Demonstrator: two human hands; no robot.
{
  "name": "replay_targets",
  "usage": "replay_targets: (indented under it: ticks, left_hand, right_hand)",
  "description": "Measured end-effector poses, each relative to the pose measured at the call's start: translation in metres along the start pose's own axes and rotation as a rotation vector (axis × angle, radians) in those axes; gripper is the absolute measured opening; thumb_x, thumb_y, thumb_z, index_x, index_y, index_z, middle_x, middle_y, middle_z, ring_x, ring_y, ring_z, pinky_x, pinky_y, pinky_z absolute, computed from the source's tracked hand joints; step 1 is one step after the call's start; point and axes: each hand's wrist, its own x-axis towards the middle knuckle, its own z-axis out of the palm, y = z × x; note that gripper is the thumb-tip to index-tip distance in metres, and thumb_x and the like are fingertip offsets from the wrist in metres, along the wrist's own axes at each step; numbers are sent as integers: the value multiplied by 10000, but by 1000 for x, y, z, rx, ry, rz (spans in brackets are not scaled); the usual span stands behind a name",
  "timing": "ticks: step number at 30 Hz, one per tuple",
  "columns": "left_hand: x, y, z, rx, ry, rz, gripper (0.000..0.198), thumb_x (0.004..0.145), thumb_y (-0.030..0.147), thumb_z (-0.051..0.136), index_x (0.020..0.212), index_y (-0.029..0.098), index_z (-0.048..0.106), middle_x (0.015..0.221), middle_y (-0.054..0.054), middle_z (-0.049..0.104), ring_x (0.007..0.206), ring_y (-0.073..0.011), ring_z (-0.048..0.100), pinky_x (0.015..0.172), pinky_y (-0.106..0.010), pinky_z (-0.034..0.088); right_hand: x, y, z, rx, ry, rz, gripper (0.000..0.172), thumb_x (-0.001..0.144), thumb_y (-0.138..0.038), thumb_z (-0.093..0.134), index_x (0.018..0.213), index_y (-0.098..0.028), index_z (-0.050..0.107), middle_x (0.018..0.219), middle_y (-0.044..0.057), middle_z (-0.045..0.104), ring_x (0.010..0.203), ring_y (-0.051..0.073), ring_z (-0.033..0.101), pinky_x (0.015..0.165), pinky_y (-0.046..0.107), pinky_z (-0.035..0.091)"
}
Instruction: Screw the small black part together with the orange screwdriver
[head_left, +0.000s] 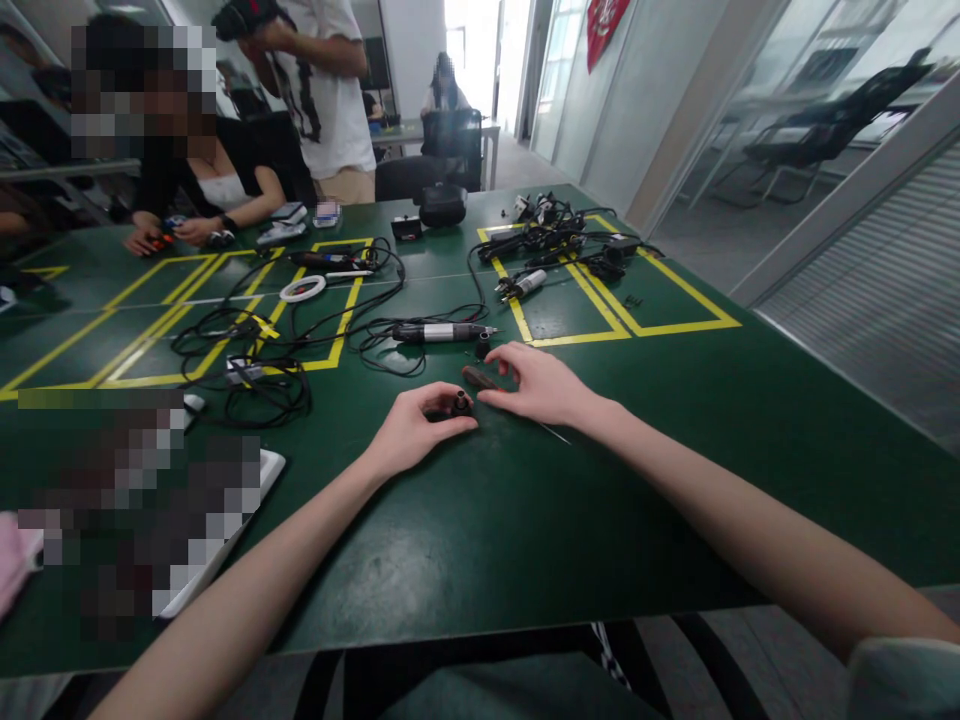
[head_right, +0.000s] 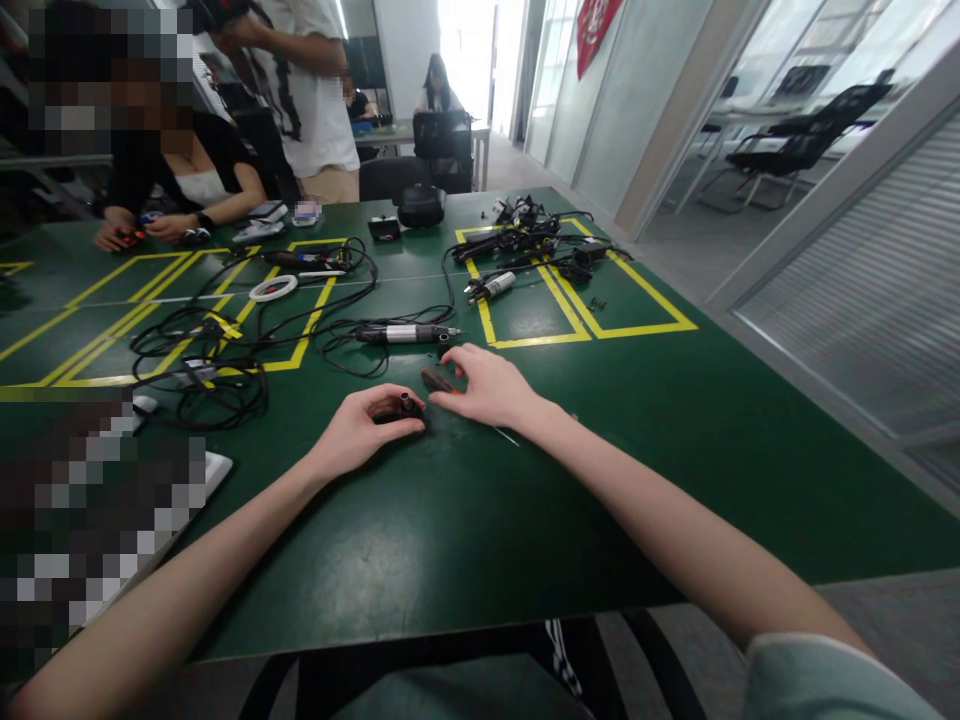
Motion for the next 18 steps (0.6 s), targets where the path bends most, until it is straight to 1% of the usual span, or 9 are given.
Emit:
replay_targets:
  ticks: [3, 5, 7, 9, 11, 13, 14, 16, 18]
  left_hand:
    - [1, 2, -2, 106, -36, 64, 200, 920, 310, 813, 1068, 176, 797, 987, -55, 774, 904, -194, 725, 857, -320, 602]
    - [2, 3, -4, 193, -63, 117, 188, 941, 325, 790, 1070, 190, 814, 960, -39, 726, 883, -185, 696, 828, -303, 588]
    - [3, 4, -5, 222, -79, 129, 181, 956, 328, 772, 1072, 195, 812, 965, -34, 717, 864, -179, 686, 811, -294, 585]
    - [2, 5, -4, 183, -105, 109, 172, 975, 315, 747, 1088, 193, 791, 1009, -44, 760, 893, -184, 714, 841, -300, 598]
    - [2, 6, -2, 121, -135, 86, 169, 993, 293, 720, 1121, 194, 768, 1095, -63, 804, 990, -201, 751, 923, -322, 609]
    - [1, 6, -2, 86, -149, 69, 177, 1000, 282, 708, 1145, 194, 759, 1155, -73, 819, 1072, -212, 763, 993, -341, 603]
    - [1, 6, -1, 83, -147, 61, 178, 999, 285, 710, 1144, 194, 758, 1157, -72, 821, 1076, -213, 765, 996, -341, 603]
    - [0, 5, -2, 91, -137, 44, 176, 998, 303, 716, 1127, 193, 760, 1116, -64, 823, 1036, -211, 769, 964, -335, 609]
    - [-1, 5, -2, 100, -131, 35, 182, 997, 322, 718, 1114, 190, 760, 1075, -59, 821, 992, -211, 767, 928, -330, 612]
  right_hand:
    - [8, -1, 16, 4, -81, 26, 325, 783, -195, 846, 1094, -184, 752, 854, 56, 703, 743, 203, 597, 689, 310, 398]
    - [12, 0, 16, 40, -105, 47, 399, 775, -102, 799, 1169, -150, 762, 761, 30, 679, 684, 184, 583, 674, 307, 407]
    - [15, 1, 5, 110, -131, 63, 527, 759, -71, 781, 1283, -104, 735, 662, -20, 631, 606, 158, 557, 631, 293, 425]
    - [18, -1, -14, 209, -136, 70, 556, 864, -132, 704, 1414, -65, 655, 650, -34, 624, 557, 136, 549, 569, 275, 447]
    - [21, -9, -34, 346, -127, 32, 627, 969, -290, 648, 1562, -128, 524, 766, -15, 702, 604, 133, 611, 572, 265, 512]
    - [23, -24, -46, 642, -52, -122, 744, 945, -344, 702, 1624, -211, 428, 925, 3, 758, 712, 140, 685, 615, 257, 561]
    - [23, -34, -49, 691, 2, -197, 738, 947, -358, 703, 1617, -237, 419, 961, -2, 750, 749, 137, 700, 635, 247, 572]
    - [21, -53, -48, 658, 129, -296, 670, 986, -355, 660, 1604, -267, 418, 1045, 1, 720, 812, 130, 707, 670, 238, 583]
    - [18, -69, -44, 502, 222, -343, 625, 985, -281, 634, 1585, -282, 460, 1162, 5, 695, 865, 122, 690, 757, 256, 602]
